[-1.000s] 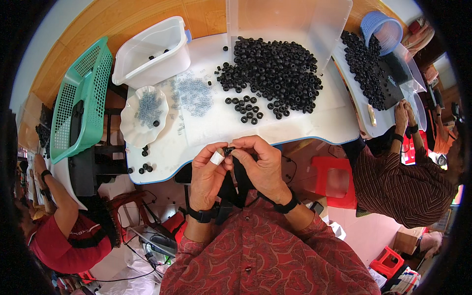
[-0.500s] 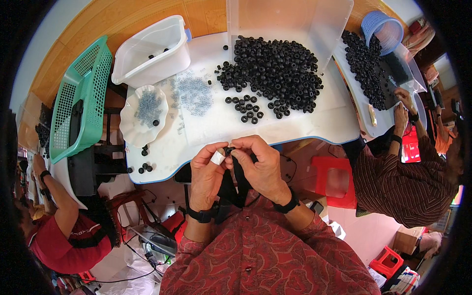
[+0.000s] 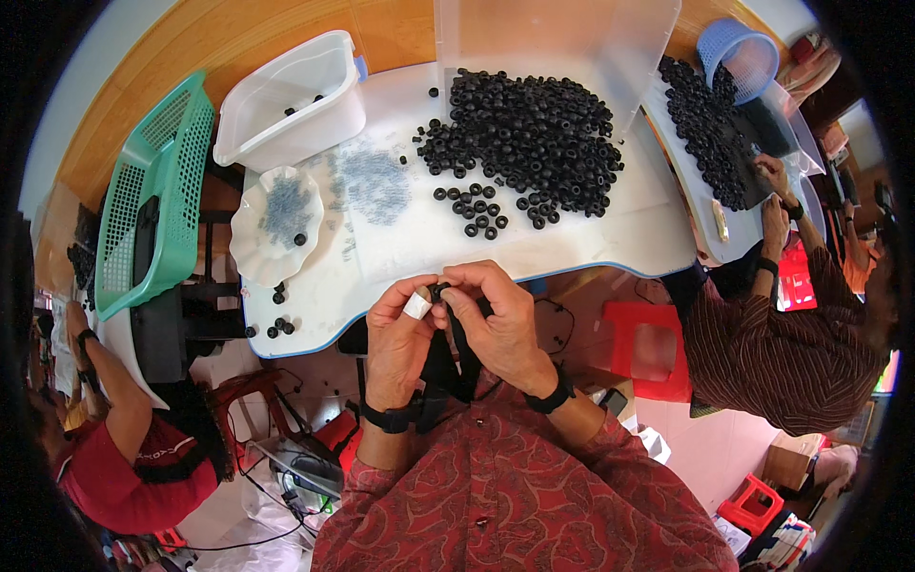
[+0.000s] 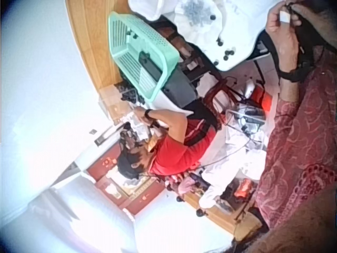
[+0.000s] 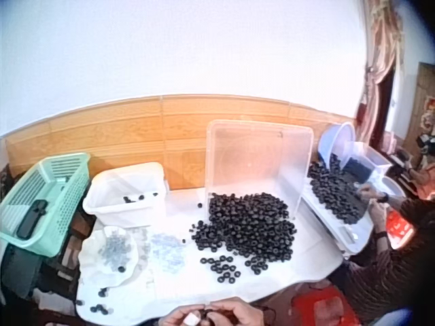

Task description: The recorder is assembling small black plastic components by attaching white pieces to them.

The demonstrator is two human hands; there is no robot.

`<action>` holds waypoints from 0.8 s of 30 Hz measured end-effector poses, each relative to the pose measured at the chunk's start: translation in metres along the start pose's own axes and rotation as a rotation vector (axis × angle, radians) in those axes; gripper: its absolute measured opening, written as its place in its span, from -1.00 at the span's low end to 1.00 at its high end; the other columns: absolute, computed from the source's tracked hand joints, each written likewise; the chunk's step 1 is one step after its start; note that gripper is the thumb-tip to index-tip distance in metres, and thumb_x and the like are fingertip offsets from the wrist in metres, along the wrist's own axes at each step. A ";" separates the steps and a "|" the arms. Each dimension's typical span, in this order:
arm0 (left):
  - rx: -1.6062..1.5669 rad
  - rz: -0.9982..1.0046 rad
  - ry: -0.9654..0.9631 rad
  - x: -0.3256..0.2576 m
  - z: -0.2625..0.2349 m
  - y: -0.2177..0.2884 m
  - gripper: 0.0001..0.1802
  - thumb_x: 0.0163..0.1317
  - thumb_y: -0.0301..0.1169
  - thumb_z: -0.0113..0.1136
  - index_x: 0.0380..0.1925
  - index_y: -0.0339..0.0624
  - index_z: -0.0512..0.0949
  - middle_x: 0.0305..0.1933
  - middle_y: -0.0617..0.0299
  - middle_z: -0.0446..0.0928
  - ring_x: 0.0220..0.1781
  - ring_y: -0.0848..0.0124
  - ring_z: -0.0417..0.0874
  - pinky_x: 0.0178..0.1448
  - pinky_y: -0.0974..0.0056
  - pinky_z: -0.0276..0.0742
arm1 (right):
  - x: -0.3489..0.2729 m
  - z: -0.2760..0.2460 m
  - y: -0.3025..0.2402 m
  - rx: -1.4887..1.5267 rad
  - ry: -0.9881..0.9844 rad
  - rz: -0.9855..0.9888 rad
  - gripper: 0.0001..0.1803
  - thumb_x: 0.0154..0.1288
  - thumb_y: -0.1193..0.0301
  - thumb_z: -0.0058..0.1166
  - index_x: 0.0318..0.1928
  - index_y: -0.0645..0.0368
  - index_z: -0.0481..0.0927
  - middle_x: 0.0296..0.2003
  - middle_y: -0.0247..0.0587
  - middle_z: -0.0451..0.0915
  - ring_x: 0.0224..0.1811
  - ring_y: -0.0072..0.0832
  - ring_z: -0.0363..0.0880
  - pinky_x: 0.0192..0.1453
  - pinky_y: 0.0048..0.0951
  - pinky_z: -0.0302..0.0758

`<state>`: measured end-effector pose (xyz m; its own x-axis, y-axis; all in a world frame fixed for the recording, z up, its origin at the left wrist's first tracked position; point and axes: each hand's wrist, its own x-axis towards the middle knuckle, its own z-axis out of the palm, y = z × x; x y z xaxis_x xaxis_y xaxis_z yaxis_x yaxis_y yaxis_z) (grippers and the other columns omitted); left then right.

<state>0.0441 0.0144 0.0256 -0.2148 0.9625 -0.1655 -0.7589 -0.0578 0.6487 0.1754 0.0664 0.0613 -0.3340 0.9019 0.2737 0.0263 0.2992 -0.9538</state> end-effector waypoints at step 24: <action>-0.015 -0.010 -0.003 -0.001 0.002 0.002 -0.77 0.39 -0.52 0.15 0.00 -0.39 0.57 -0.20 0.21 0.60 -0.28 0.47 0.64 -0.19 0.39 0.62 | 0.001 0.002 0.002 -0.075 0.023 -0.055 -0.78 0.29 0.66 0.18 -0.06 0.29 0.55 -0.22 -0.19 0.62 -0.26 -0.56 0.66 -0.18 -0.56 0.59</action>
<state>0.0436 0.0142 0.0284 -0.2058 0.9638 -0.1697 -0.7698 -0.0524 0.6361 0.1737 0.0671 0.0589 -0.3152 0.8901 0.3292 0.0797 0.3705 -0.9254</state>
